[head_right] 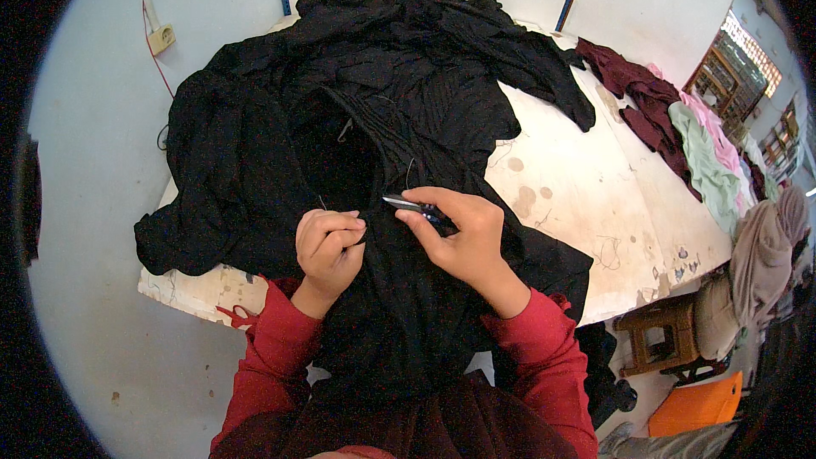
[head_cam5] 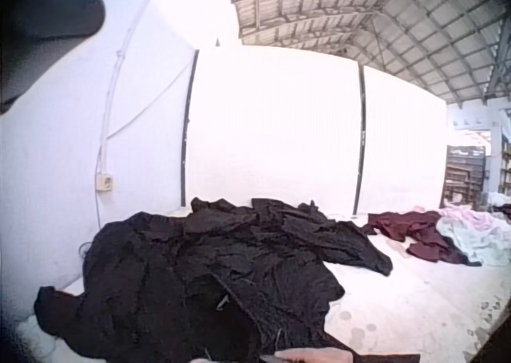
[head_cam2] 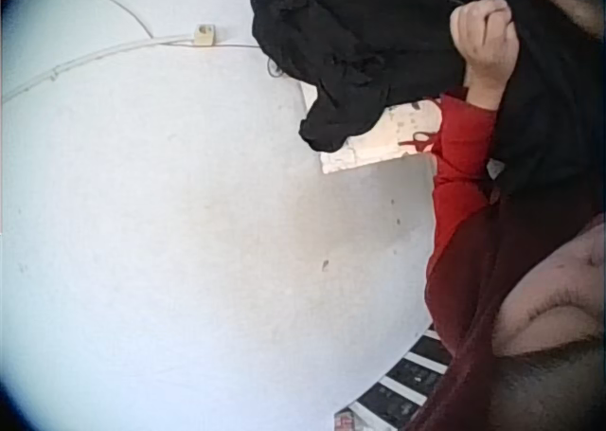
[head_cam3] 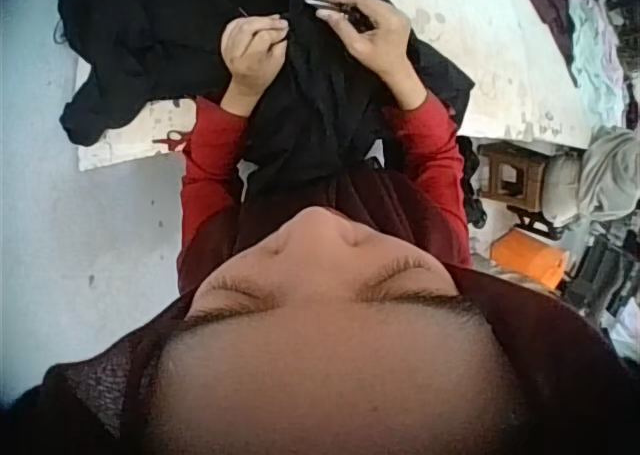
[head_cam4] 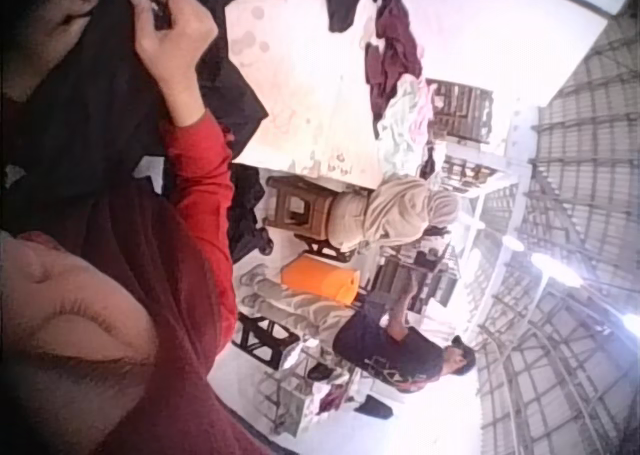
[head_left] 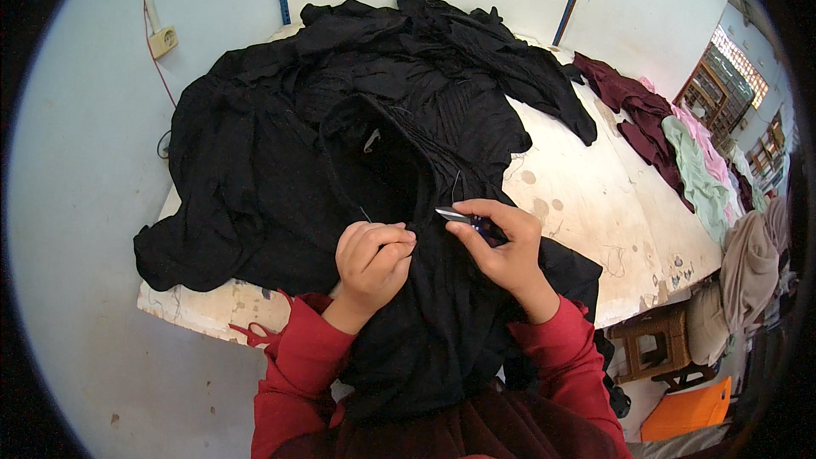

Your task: The person uses a small blade to cut a black pleated garment laid on a table. They repeatedly lift and reposition sections of the fabric, then slice along seams and edges. The garment remains on the table throughout the clip.

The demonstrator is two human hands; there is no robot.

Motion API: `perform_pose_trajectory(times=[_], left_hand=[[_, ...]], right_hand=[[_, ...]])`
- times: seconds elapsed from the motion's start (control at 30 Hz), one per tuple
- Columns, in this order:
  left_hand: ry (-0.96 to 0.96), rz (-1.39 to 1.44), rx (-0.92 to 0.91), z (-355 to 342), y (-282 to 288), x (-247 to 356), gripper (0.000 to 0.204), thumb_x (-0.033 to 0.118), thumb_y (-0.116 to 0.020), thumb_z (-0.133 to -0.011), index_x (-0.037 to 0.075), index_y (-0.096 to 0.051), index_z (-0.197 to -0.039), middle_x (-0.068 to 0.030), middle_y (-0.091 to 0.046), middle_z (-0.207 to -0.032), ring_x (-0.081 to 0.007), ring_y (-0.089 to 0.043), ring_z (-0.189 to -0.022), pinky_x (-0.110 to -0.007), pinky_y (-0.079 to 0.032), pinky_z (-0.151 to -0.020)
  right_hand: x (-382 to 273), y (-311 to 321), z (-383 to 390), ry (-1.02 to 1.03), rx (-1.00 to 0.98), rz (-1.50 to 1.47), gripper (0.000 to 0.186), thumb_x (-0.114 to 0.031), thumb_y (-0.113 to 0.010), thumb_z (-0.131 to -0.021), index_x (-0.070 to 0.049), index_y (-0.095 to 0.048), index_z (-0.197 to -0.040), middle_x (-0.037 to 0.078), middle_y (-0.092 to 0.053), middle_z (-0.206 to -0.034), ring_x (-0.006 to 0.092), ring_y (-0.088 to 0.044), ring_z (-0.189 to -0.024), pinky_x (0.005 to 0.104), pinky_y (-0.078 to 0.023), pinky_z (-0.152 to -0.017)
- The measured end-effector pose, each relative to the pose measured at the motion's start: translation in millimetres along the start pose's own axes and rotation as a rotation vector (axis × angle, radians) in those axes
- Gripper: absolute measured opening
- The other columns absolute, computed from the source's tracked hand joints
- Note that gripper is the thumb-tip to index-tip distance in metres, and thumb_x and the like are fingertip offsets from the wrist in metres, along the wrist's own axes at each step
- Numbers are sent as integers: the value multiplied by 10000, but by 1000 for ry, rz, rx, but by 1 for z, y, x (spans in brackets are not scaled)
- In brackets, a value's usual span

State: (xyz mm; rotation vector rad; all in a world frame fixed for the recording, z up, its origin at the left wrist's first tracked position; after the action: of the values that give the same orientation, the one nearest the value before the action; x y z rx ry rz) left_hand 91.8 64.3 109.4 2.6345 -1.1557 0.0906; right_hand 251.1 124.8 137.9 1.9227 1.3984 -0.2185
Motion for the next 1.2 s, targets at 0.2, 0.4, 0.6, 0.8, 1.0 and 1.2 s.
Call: perform_pose_trajectory(times=[0.2, 0.4, 0.6, 0.8, 1.0, 1.2], left_hand=[[-20, -19, -17, 0, -2, 1, 198, -36, -714, -656, 81, -594, -761, -14, -635, -846, -183, -651, -761, -308, -455, -631], [-46, -125, 16, 3, 3, 6, 203, -14, -712, -653, 110, -603, -772, 13, -643, -872, -159, -628, -735, -301, -420, -675], [-97, -103, 87, 10, 10, 13, 242, -20, -713, -634, 132, -598, -784, 41, -631, -866, -136, -575, -694, -305, -389, -696], [-101, -122, 69, 12, 11, 13, 235, -18, -718, -625, 136, -594, -752, 48, -626, -861, -135, -568, -698, -304, -384, -691], [-105, -131, 53, 10, 9, 15, 214, -6, -716, -624, 132, -589, -725, 49, -625, -847, -134, -578, -704, -301, -384, -693], [-105, -120, 32, 10, 8, 14, 240, -27, -707, -641, 135, -568, -750, 37, -615, -853, -150, -580, -706, -323, -387, -680]], right_hand=[[-10, 2, -13, 148, -101, -239, 320, -131, -725, -745, -44, -666, -1048, 116, -655, -1018, 167, -635, -659, 263, -497, -611], [-5, -22, -10, 210, -125, -25, 281, -10, -696, -609, -94, -673, -876, 69, -615, -1042, 182, -620, -657, 283, -492, -574], [35, -49, 30, -281, -130, -661, 232, 34, -740, -717, -10, -630, -916, 56, -558, -990, 110, -569, -849, 235, -452, -749], [12, -18, 32, -291, -146, -482, 347, -83, -768, -761, -22, -630, -1074, 73, -642, -970, 89, -607, -835, 219, -480, -750], [3, -19, 36, -233, -99, -300, 313, -139, -784, -751, -26, -658, -1015, 65, -685, -852, 87, -628, -752, 228, -492, -682], [-2, -19, 32, -201, -97, -173, 265, -154, -784, -736, -35, -685, -951, 93, -692, -802, 145, -667, -671, 244, -510, -618]])
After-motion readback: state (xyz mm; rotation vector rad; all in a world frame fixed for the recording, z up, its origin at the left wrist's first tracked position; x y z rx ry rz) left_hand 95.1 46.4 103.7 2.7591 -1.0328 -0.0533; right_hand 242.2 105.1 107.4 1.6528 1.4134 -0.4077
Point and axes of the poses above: each hand's wrist, its own z-axis away from the middle knuckle, its own y-axis out of the back of the hand, x = y × z, the point moved 8 cm from there along -z, towards the middle knuckle
